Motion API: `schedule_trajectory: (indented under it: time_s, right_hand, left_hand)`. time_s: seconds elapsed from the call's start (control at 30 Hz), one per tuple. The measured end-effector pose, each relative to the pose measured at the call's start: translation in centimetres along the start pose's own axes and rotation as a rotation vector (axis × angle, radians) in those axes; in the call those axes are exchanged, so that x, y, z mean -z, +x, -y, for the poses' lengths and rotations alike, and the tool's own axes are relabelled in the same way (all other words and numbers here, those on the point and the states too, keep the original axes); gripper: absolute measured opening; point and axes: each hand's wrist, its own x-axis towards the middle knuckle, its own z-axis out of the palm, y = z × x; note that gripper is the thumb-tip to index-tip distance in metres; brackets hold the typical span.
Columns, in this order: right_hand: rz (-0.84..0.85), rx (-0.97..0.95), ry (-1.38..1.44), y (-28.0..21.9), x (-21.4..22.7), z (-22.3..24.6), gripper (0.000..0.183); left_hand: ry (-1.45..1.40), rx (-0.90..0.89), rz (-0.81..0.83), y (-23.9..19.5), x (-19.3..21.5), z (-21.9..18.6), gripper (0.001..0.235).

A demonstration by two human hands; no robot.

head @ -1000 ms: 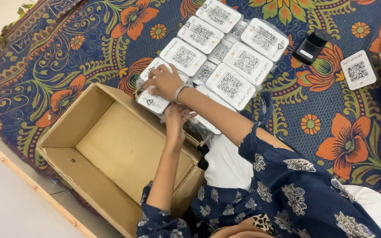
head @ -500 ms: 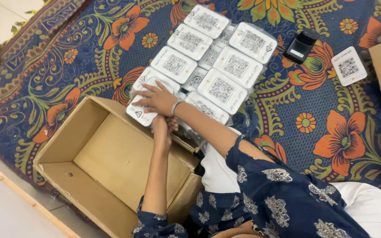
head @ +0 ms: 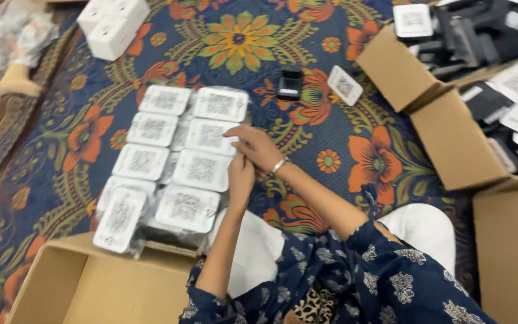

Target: The person packs QR-coded electronic devices into plastic bags and places them in cardboard boxes.

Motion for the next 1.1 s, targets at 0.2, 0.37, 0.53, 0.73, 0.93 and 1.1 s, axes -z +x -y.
schedule_trajectory:
  time_s: [0.2, 0.37, 0.53, 0.73, 0.93, 1.1]
  right_hand:
    - [-0.538, -0.291, -0.082, -13.7, 16.5, -5.7, 0.021]
    - [-0.922, -0.463, -0.135, -26.3, 27.6, -8.0, 0.018]
    - [-1.241, -0.497, -0.082, -38.4, 35.3, -8.0, 0.019]
    - [-1.463, -0.763, -0.805, -50.3, 38.6, -3.7, 0.027]
    - [-1.184, -1.463, -1.407, -57.9, 37.8, -0.6, 0.061]
    - [-1.181, -1.601, -0.899, -59.5, 36.4, -2.4, 0.056]
  left_hand:
    - [0.213, -0.061, 0.462, -0.4, -20.6, -4.6, 0.028]
    - [0.352, -0.478, 0.665, -3.1, -38.0, -1.8, 0.024]
    - [0.265, -0.681, 0.768, -9.2, -51.5, -1.1, 0.024]
    - [0.127, -0.548, 1.015, -18.1, -60.3, -0.2, 0.016]
    - [0.002, -0.475, 1.162, -23.8, -63.9, 0.5, 0.014]
    - [0.022, -0.454, 1.192, -23.1, -63.5, 3.1, 0.017]
